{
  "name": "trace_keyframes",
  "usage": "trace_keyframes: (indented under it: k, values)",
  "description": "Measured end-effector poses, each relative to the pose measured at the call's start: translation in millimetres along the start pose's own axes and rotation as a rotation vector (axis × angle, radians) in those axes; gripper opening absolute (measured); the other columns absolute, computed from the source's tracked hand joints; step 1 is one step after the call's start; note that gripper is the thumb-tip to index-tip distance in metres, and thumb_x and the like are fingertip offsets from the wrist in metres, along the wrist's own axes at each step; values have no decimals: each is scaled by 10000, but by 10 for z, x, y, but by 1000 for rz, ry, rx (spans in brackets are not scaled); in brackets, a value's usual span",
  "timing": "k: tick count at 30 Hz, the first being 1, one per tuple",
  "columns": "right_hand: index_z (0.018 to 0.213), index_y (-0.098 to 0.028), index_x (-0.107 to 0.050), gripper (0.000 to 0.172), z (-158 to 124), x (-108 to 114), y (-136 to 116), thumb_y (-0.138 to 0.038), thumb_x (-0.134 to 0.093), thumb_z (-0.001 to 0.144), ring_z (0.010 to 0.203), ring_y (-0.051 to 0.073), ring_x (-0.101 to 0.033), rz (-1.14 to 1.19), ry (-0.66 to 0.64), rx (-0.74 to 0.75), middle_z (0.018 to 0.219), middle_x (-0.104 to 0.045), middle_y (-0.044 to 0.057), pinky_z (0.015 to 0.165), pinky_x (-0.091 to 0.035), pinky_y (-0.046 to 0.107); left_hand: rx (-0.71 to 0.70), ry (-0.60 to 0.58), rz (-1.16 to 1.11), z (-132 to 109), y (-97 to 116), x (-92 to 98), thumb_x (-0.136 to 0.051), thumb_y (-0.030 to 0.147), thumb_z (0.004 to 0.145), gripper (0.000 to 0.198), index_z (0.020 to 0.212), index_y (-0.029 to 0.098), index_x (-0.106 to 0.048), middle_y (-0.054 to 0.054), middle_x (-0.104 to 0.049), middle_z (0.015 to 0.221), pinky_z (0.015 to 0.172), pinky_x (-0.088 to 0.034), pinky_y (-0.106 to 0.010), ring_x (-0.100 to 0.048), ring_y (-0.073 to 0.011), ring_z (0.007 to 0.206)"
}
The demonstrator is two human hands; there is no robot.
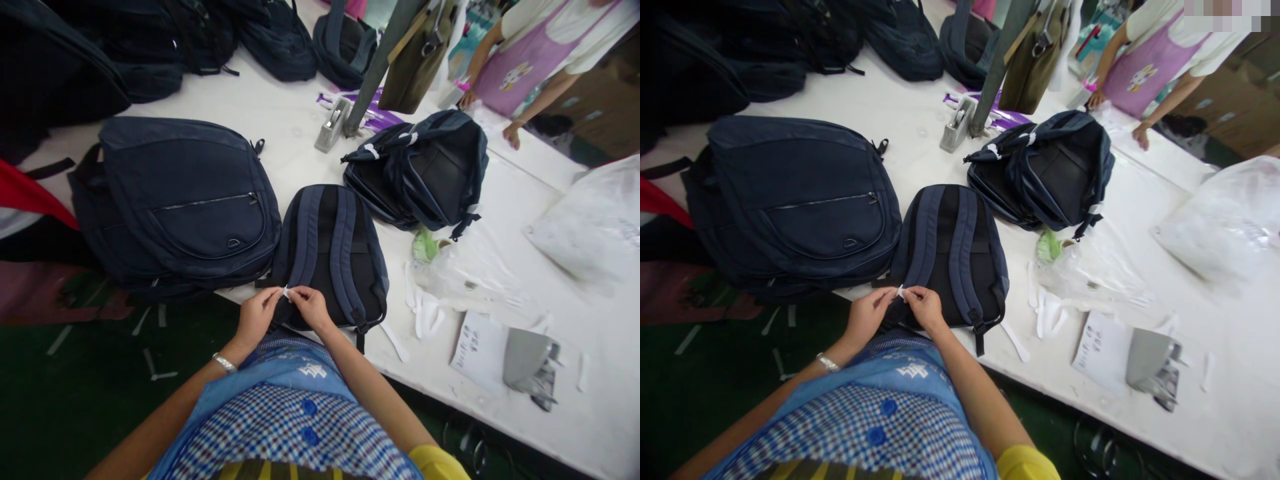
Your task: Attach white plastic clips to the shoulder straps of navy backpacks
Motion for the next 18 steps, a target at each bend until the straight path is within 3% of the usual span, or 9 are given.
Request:
trace_keyframes:
  k: [5,14,18]
  values:
    - [709,-186,-695,272,46,31,-12,-402,-565,810,591,118,-537,-128,-24,1,636,-639,-16,589,-402,210,149,-71,-259,119,-84,-6,-648,356,774,313,1010,151,-643,-93,-728,944,871,-532,-365,-685,-220,906]
    - [776,-187,-685,250,31,58,-128,-326,-501,874,576,118,-550,-203,-122,89,672,-632,-5,596,-421,217,166,-146,-251,223,-88,43,-712,383,705,319,920,151,-666,-89,-731,879,833,-538,-368,-690,-223,848]
    - [1062,-237,-635,215,-15,145,-291,-274,-533,877,833,156,-611,-451,-17,306,1002,-657,37,766,-449,240,225,-116,-262,246,-94,46,-728,405,664,339,884,154,-667,-87,-731,851,827,-533,-369,-689,-228,832]
Point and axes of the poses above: each hand's wrist, its own z-axis towards the middle knuckle, its own x-axis out of the back of the hand, y = z × x, the point moved 1 cm from there along z, towards the middle knuckle
